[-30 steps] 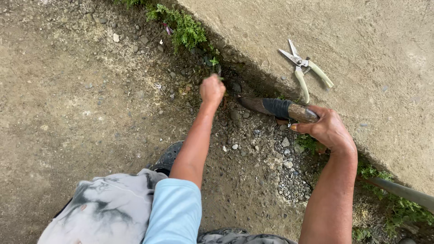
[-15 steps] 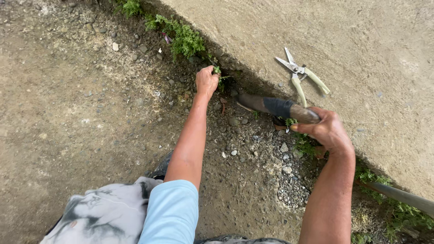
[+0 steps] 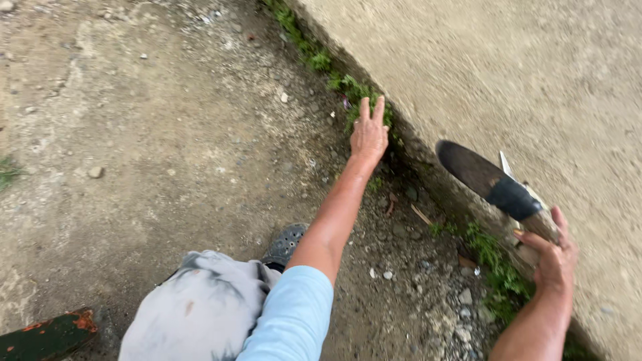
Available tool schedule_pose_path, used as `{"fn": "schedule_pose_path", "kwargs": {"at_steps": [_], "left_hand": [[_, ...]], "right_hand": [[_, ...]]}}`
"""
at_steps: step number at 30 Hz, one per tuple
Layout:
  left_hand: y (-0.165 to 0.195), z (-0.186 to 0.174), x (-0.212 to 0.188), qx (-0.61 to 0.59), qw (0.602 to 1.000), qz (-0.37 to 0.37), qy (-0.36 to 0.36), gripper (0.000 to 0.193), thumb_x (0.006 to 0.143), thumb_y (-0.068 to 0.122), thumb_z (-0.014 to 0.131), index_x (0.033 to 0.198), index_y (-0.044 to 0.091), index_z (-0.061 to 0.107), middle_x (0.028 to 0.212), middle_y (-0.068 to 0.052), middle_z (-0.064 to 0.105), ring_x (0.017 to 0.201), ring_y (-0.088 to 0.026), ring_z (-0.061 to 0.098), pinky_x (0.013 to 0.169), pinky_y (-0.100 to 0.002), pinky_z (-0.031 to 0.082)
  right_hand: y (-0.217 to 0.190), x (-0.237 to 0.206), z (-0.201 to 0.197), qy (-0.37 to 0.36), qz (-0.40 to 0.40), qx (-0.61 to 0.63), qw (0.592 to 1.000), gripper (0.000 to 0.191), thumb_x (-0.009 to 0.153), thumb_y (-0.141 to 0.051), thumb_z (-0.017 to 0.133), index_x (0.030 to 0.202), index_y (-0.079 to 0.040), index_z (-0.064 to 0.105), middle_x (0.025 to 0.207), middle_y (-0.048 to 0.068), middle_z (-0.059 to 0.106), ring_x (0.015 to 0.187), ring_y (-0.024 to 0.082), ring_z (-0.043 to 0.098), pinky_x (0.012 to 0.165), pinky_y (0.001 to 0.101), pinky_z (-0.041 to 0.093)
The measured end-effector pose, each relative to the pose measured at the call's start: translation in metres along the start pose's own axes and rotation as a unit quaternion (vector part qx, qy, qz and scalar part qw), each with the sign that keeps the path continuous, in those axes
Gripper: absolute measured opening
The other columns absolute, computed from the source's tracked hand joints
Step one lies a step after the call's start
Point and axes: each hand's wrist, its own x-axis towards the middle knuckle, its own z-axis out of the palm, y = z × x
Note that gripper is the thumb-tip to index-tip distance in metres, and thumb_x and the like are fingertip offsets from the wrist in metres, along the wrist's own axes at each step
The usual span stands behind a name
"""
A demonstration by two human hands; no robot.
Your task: The person trims ornamental plants along a garden path using pruning shears and a small hand hoe. They cut back purple-leafed and variegated foliage, remove weeds from the path edge, and gather the trimmed plant material.
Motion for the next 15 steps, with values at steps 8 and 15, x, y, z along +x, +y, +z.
{"fn": "schedule_pose_path", "kwargs": {"at_steps": [8, 15], "left_hand": [[-0.011, 0.009, 0.036, -0.027, 1.000, 0.002, -0.007, 0.045, 0.090, 0.017, 0.076, 0.123, 0.008, 0.047, 0.120, -0.024, 0.064, 0.094, -0.044, 0.071, 0.075, -0.050, 0.061], [-0.021, 0.008, 0.052, -0.241, 0.963, -0.091, -0.075, 0.018, 0.105, 0.008, 0.060, 0.089, 0.002, 0.063, 0.065, -0.013, 0.055, 0.053, -0.030, 0.056, 0.062, -0.052, 0.056]], "right_hand": [[0.008, 0.020, -0.003, 0.042, 0.008, -0.137, 0.990, 0.075, 0.076, 0.009, 0.077, 0.147, -0.015, 0.068, 0.139, 0.007, 0.070, 0.111, 0.021, 0.069, 0.087, 0.0344, 0.055], [-0.010, 0.027, 0.032, 0.058, 0.051, -0.196, 0.977, 0.054, 0.085, -0.004, 0.077, 0.138, -0.006, 0.064, 0.122, 0.012, 0.072, 0.101, 0.021, 0.070, 0.086, 0.0380, 0.060]]}}
